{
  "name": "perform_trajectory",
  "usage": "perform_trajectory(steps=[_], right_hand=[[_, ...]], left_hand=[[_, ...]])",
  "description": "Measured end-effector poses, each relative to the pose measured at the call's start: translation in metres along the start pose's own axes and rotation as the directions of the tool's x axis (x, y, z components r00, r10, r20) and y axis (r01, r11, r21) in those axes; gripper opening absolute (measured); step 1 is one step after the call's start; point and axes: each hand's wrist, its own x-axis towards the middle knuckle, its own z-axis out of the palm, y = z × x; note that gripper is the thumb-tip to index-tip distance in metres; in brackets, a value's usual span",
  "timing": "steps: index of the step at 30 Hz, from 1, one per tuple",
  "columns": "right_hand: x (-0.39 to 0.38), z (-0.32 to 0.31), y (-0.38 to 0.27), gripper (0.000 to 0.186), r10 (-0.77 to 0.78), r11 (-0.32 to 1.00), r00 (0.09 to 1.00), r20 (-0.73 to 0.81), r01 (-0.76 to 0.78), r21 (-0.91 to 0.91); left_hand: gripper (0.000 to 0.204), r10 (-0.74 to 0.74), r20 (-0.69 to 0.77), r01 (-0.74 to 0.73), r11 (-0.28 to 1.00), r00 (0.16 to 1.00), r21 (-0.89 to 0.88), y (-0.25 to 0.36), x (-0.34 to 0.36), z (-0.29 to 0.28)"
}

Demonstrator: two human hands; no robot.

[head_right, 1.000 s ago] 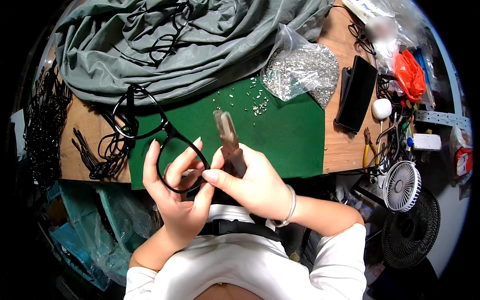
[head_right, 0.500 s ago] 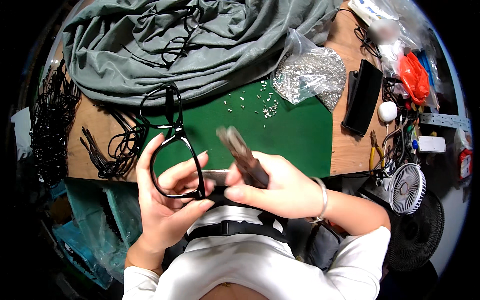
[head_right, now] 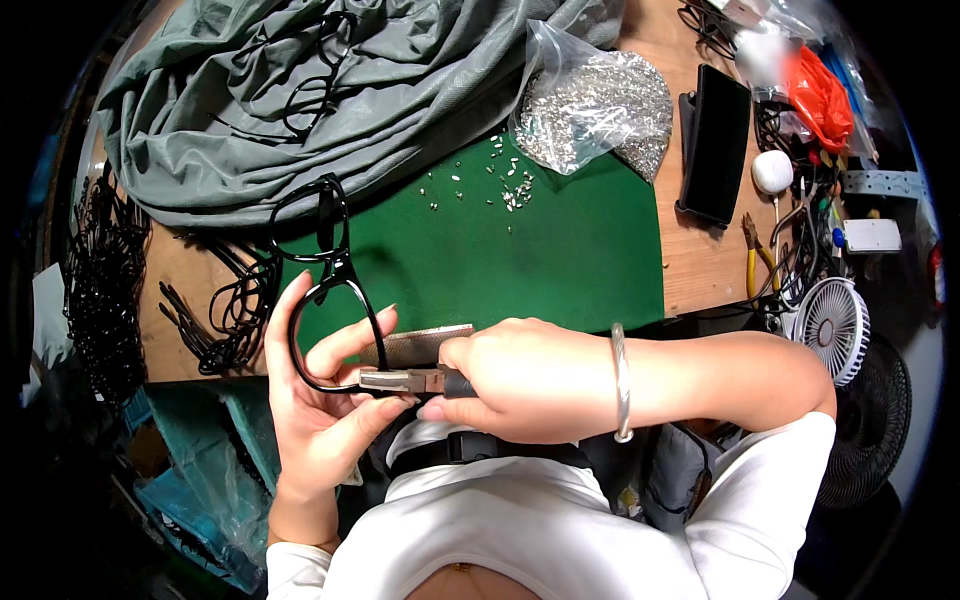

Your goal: The person uses pliers to adjust the arms of multiple black eyeglass frames one by one. They pick up each frame from a pile, apply the pliers to the hinge area, and place the frame back on the table. The person also briefly moves a cloth and a small white card on the table.

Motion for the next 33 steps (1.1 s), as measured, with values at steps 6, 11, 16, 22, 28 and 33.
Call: perform_trajectory(steps=[6,11,16,22,28,33], right_hand=[[0.003,0.01,0.003,0.033,0.045,0.988,0.986,-0.163,-0.068,-0.138],[-0.001,-0.001,0.011,0.038,-0.053,0.998,0.985,-0.161,0.045,-0.052],[-0.001,-0.008,0.037,0.038,0.041,0.998,0.97,-0.241,-0.028,0.054],[-0.002,0.01,0.067,0.028,0.019,0.989,0.923,-0.383,-0.075,-0.131],[0.009,-0.029,0.074,0.016,-0.078,0.943,0.823,-0.562,-0.122,-0.308],[0.027,-0.024,0.09,0.015,-0.061,0.922,0.764,-0.642,-0.204,-0.33]], left_hand=[[0.083,-0.034,-0.04,0.035,0.999,0.999,0.02,-0.006,0.002,0.002],[0.082,-0.055,-0.09,0.058,0.998,0.994,0.029,-0.002,0.007,0.007],[0.083,-0.04,-0.135,0.045,0.998,0.99,0.038,-0.008,0.007,0.003],[0.084,-0.071,-0.111,0.081,0.992,0.991,0.095,-0.009,0.012,0.004],[0.07,0.096,-0.137,-0.104,0.993,0.986,-0.054,-0.017,-0.005,-0.005],[0.08,-0.068,-0.246,0.051,0.996,0.967,-0.075,-0.021,-0.015,0.008]])
